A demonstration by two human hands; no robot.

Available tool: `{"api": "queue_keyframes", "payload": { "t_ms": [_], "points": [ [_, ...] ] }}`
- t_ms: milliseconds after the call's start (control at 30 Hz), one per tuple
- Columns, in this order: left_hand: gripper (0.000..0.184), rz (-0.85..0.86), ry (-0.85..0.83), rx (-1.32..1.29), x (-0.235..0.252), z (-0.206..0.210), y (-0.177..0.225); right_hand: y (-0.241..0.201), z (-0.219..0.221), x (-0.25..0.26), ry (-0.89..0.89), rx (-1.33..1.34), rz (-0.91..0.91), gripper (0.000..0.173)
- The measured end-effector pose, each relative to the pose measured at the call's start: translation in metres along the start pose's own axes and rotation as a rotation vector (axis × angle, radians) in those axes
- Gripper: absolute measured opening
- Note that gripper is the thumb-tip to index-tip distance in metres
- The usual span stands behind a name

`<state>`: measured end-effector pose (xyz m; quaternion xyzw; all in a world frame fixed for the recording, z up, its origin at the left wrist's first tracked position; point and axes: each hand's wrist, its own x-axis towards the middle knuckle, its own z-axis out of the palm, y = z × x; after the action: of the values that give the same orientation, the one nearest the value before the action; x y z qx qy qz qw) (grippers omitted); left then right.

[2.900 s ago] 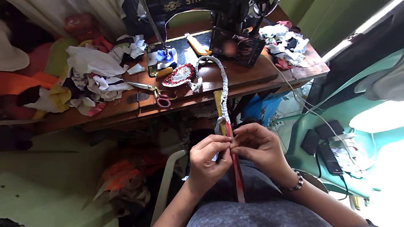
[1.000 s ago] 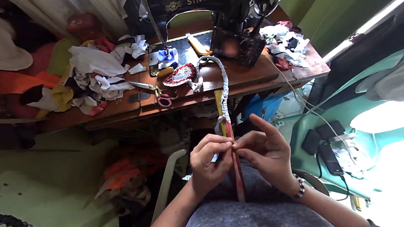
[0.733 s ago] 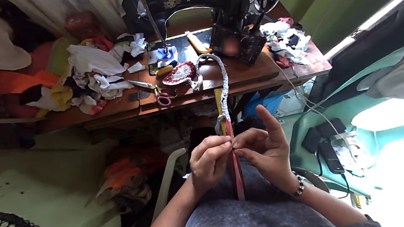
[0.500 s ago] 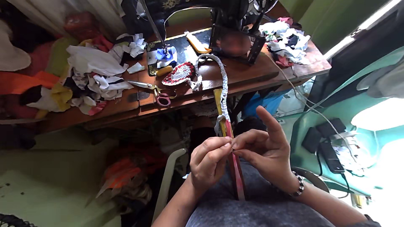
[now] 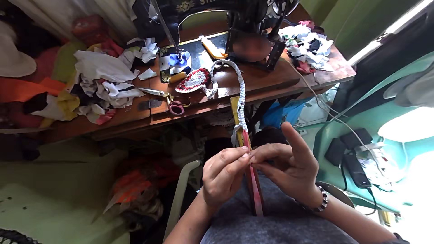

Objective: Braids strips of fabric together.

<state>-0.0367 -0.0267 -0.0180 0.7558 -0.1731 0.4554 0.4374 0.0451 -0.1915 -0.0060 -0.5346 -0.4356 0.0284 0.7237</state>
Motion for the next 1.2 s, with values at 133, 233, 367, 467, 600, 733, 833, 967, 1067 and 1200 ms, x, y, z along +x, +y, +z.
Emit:
{"api": "queue_keyframes", "payload": {
  "t_ms": [133,233,367,467,600,733,833,967,1067,1200],
  "points": [
    [0.011,0.010,-0.011,0.012,0.001,-0.002,0.001,0.000,0.001,-0.002,0.021,-0.132,-0.081,0.078],
    [0.011,-0.005,-0.027,0.007,0.002,-0.003,0.002,-0.001,0.000,-0.003,0.035,-0.169,-0.109,0.073],
    [0.012,-0.039,-0.042,0.010,0.003,-0.004,0.004,-0.001,-0.003,-0.004,0.004,-0.177,-0.079,0.075],
    [0.012,-0.041,-0.098,0.001,0.002,-0.007,0.001,0.000,-0.007,-0.005,-0.032,-0.179,-0.031,0.077],
    [0.008,-0.054,-0.140,0.009,0.000,-0.010,-0.001,0.000,-0.009,-0.006,-0.061,-0.165,-0.003,0.077],
    [0.005,-0.104,-0.160,-0.014,-0.001,-0.012,-0.002,0.001,-0.010,-0.007,-0.085,-0.069,0.034,0.073],
    [0.010,-0.143,-0.175,-0.097,-0.001,-0.015,-0.002,0.002,-0.011,-0.009,-0.064,-0.008,0.069,0.067],
    [0.021,-0.186,-0.169,-0.152,0.001,-0.018,-0.001,0.003,-0.015,-0.010,-0.012,0.073,0.141,0.064],
    [0.029,-0.188,-0.156,-0.126,0.002,-0.019,-0.002,0.004,-0.019,-0.012,0.014,0.076,0.181,0.062],
    [0.037,-0.182,-0.172,-0.102,-0.001,-0.020,-0.004,0.008,-0.022,-0.015,0.048,0.090,0.227,0.058]
  ]
}}
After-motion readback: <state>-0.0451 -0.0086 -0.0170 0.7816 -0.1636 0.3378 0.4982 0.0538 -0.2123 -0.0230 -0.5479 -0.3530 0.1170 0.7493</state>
